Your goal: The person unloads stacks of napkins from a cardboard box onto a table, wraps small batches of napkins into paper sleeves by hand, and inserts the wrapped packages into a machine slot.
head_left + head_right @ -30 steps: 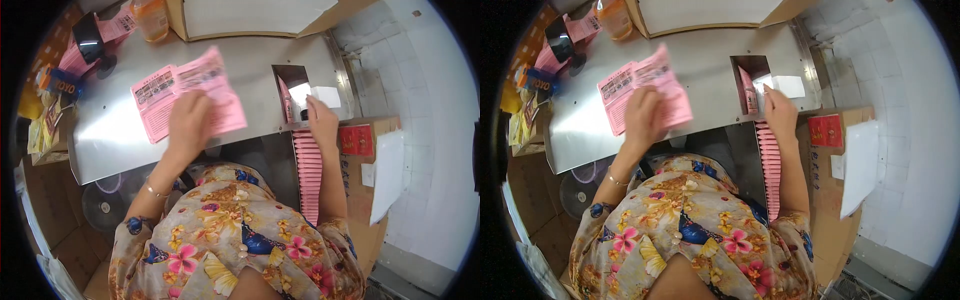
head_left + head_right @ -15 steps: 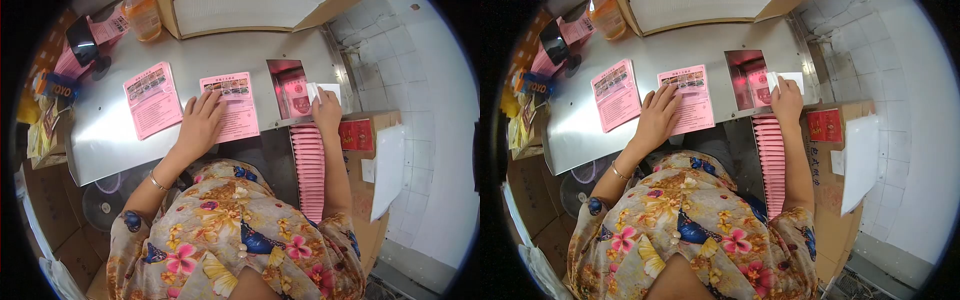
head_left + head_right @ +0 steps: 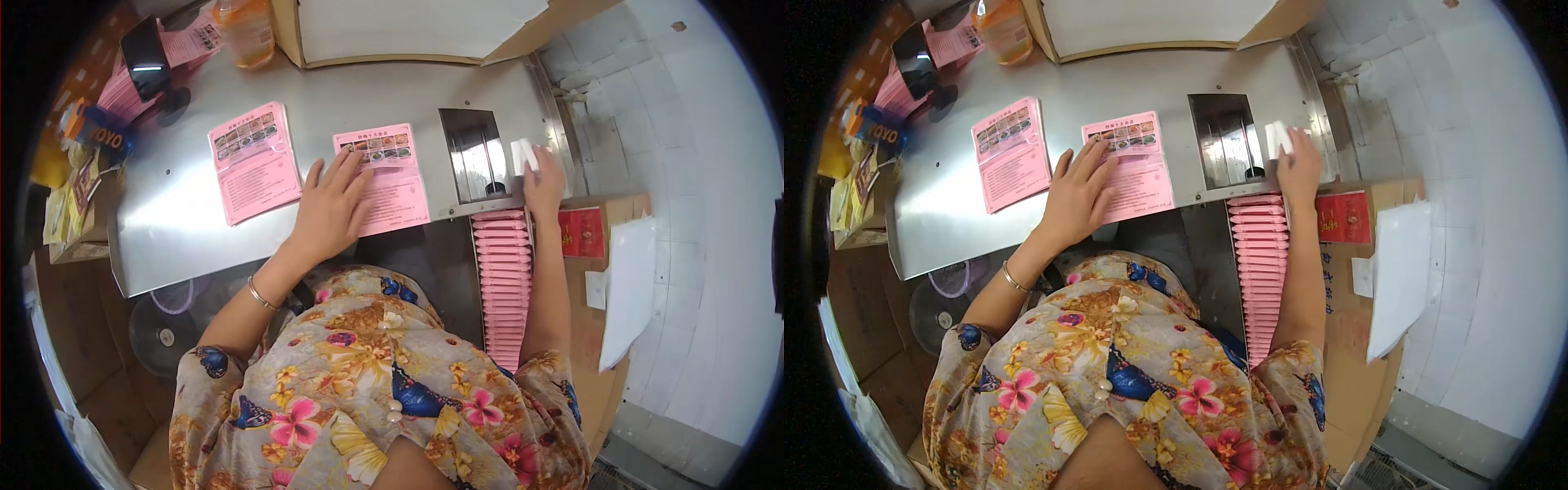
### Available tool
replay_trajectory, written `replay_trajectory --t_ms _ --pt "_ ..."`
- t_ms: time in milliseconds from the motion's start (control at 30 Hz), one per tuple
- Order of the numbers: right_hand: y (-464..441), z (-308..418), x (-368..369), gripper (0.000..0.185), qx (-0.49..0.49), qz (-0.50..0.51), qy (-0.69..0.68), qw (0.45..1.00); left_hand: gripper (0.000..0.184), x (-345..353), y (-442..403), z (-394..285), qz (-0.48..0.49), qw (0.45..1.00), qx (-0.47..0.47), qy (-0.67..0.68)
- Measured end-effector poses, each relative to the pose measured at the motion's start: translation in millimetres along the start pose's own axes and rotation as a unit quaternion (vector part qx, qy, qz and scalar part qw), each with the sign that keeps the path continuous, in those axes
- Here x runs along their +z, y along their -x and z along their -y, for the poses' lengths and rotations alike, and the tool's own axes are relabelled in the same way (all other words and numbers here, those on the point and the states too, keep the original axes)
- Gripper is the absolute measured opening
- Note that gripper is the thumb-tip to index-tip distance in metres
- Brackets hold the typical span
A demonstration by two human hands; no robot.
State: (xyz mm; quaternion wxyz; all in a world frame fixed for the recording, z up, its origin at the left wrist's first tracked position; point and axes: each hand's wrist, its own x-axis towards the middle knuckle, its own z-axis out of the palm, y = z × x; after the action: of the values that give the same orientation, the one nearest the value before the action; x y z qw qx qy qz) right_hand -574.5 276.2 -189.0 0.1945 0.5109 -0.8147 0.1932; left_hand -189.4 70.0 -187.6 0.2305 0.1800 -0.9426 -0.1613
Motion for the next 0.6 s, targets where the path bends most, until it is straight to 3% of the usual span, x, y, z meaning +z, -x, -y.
replay_trajectory --t_ms 133,200,267,333,467,500,533,567,600 --pt "-8 11 -29 0.047 0.077 -0.033 0.002 0.996 0.047 -1 -7 -1 0.015 1.000 0.022 -0.006" --pt "-10 56 -40 0.043 -0.098 -0.031 -0.053 0.993 0.048 2 -12 -5 0.018 0.999 0.038 0.007" --pt "10 111 -30 0.037 -0.214 -0.011 -0.138 0.967 0.050 11 -20 -10 0.020 0.999 0.047 0.008" --pt "18 167 -38 0.035 -0.308 0.071 -0.117 0.942 0.054 16 -29 -17 0.019 0.998 0.044 0.031" --pt "-2 184 41 0.036 -0.208 0.099 -0.096 0.968 0.069 18 -35 -28 0.060 0.996 0.044 0.053" --pt "-25 198 39 0.038 -0.169 0.242 -0.029 0.955 0.076 19 -36 -27 0.025 0.998 0.038 0.040" --pt "-29 209 43 0.038 -0.159 0.237 -0.027 0.958 0.083 21 -39 -27 -0.010 0.999 0.034 0.025" --pt "-35 220 47 0.039 -0.203 0.170 -0.050 0.963 0.095 24 -42 -27 -0.036 0.998 0.042 -0.010" --pt "-43 226 47 0.039 -0.248 0.100 -0.071 0.961 0.095 22 -47 -26 -0.037 0.998 0.055 -0.015"
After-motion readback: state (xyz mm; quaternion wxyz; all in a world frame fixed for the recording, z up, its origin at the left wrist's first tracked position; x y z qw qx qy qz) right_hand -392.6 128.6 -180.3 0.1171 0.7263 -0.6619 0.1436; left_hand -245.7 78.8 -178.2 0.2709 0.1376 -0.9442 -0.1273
